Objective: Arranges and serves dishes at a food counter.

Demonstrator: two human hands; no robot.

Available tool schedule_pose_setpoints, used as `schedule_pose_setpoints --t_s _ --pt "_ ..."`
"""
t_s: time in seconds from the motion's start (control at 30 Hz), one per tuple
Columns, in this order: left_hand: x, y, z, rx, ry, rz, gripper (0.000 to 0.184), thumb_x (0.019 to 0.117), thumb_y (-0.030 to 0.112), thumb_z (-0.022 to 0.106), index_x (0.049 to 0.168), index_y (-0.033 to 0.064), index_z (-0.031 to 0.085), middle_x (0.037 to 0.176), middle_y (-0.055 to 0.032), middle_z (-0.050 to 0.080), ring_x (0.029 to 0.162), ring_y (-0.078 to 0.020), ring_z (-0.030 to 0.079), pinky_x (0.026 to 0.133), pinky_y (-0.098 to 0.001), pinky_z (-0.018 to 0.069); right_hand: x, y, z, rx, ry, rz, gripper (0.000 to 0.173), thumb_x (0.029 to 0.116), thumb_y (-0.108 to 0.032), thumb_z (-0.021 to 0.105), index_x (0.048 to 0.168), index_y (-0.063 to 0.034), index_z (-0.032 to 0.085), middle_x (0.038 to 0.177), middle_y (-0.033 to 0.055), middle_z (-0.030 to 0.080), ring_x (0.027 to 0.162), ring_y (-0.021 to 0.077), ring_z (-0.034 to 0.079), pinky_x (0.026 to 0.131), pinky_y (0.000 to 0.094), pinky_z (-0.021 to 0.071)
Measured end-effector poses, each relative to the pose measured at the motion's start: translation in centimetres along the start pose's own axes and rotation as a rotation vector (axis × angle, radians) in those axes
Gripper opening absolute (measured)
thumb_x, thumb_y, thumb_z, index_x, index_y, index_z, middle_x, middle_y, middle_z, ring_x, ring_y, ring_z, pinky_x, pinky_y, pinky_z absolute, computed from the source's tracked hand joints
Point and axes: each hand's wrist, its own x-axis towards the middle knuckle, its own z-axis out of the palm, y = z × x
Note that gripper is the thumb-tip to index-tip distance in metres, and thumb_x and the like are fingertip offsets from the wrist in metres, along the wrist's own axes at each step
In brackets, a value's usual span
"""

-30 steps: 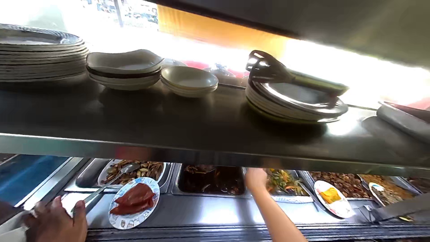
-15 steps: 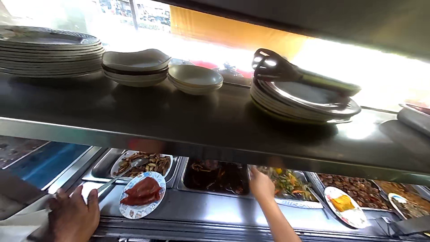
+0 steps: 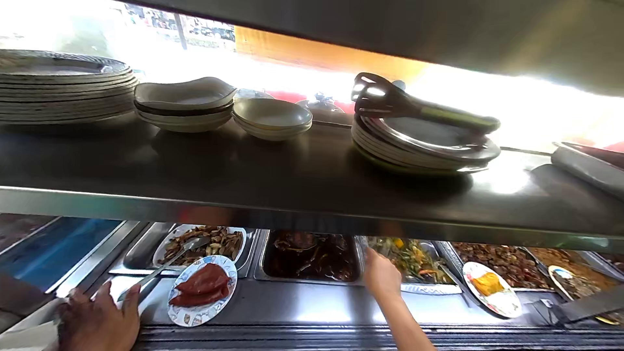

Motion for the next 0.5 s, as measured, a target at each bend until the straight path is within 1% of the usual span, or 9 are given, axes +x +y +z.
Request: schedule_pose_setpoints --t_s 0.03,0.13,0.17,0.23,0.3,0.33,0.4,0.43,0.5 --pt "0.0 0.0 0.0 0.000 0.000 -0.001 0.077 0.1055 0.057 0.036 0.151 -0.0048 0.043 0.163 -0.0371 0.018 0.153 -0.0519 0.015 0.124 -0.0621 0.0141 0.5 0.0 -0.2 -0.007 -0.008 0.011 0.037 0.1068 -0.027 0.045 0.138 -0.0234 0.064 0.119 0.0110 0.073 0.110 0.0324 0.071 0.090 0.0557 0.0550" --pt "0.1 -0.2 0.2 -0.003 0.000 0.005 0.077 0.1056 0.057 0.036 0.149 -0.0056 0.045 0.162 -0.0376 0.018 0.153 -0.0525 0.016 0.124 -0.0623 0.0143 2.1 -0.1 -0.9 -0.034 -0.059 0.032 0.040 0.1057 -0.028 0.047 0.143 -0.0300 0.060 0.119 0.0104 0.074 0.112 0.0320 0.071 0.092 0.0563 0.0547" --pt "0.1 -0.1 0.2 0.000 -0.001 0.004 0.077 0.1057 0.057 0.035 0.149 -0.0057 0.045 0.162 -0.0378 0.018 0.153 -0.0526 0.016 0.124 -0.0622 0.0143 2.4 -0.1 -1.0 -0.032 -0.074 0.028 0.040 0.1051 -0.028 0.048 0.142 -0.0317 0.061 0.120 0.0096 0.074 0.113 0.0318 0.070 0.093 0.0567 0.0541" --pt "0.2 -0.2 0.4 0.016 0.018 0.007 0.077 0.1057 0.057 0.034 0.147 -0.0063 0.047 0.161 -0.0386 0.019 0.152 -0.0535 0.017 0.124 -0.0628 0.0158 3.2 0.2 -0.8 -0.009 -0.105 0.011 0.038 0.1039 -0.028 0.050 0.139 -0.0319 0.065 0.124 0.0087 0.073 0.117 0.0311 0.069 0.095 0.0580 0.0529" --pt "0.3 -0.5 0.8 0.025 0.042 0.014 0.077 0.1056 0.057 0.033 0.146 -0.0068 0.049 0.160 -0.0389 0.021 0.151 -0.0540 0.018 0.123 -0.0633 0.0162 4.2 1.1 -0.1 0.067 -0.127 -0.016 0.036 0.1016 -0.027 0.054 0.134 -0.0299 0.069 0.126 0.0071 0.073 0.118 0.0294 0.068 0.096 0.0587 0.0531" --pt "0.3 -0.6 1.0 0.026 0.046 0.017 0.077 0.1058 0.057 0.033 0.145 -0.0070 0.049 0.160 -0.0388 0.022 0.151 -0.0543 0.018 0.123 -0.0639 0.0161 4.9 1.9 0.4 0.137 -0.129 -0.036 0.033 0.1006 -0.026 0.056 0.130 -0.0278 0.071 0.125 0.0061 0.073 0.118 0.0279 0.068 0.097 0.0579 0.0533" --pt "0.3 -0.6 1.2 0.019 0.057 0.019 0.075 0.1058 0.056 0.034 0.143 -0.0075 0.051 0.160 -0.0389 0.022 0.151 -0.0551 0.019 0.123 -0.0652 0.0164 5.9 3.6 1.4 0.315 -0.133 -0.081 0.029 0.0987 -0.022 0.060 0.123 -0.0222 0.076 0.123 0.0045 0.074 0.118 0.0237 0.068 0.102 0.0545 0.0516" --pt "0.3 -0.7 1.3 0.016 0.066 0.021 0.075 0.1056 0.056 0.035 0.142 -0.0075 0.052 0.160 -0.0390 0.023 0.150 -0.0555 0.020 0.122 -0.0655 0.0167 6.1 4.2 1.8 0.393 -0.140 -0.091 0.027 0.0988 -0.020 0.061 0.121 -0.0202 0.077 0.121 0.0041 0.075 0.117 0.0221 0.068 0.103 0.0525 0.0508" --pt "0.4 -0.8 1.4 0.011 0.073 0.024 0.075 0.1059 0.056 0.035 0.140 -0.0082 0.053 0.159 -0.0392 0.025 0.150 -0.0557 0.021 0.122 -0.0660 0.0170 5.6 5.0 2.0 0.481 -0.137 -0.106 0.026 0.0996 -0.018 0.061 0.119 -0.0184 0.078 0.117 0.0040 0.076 0.114 0.0200 0.069 0.103 0.0495 0.0511"
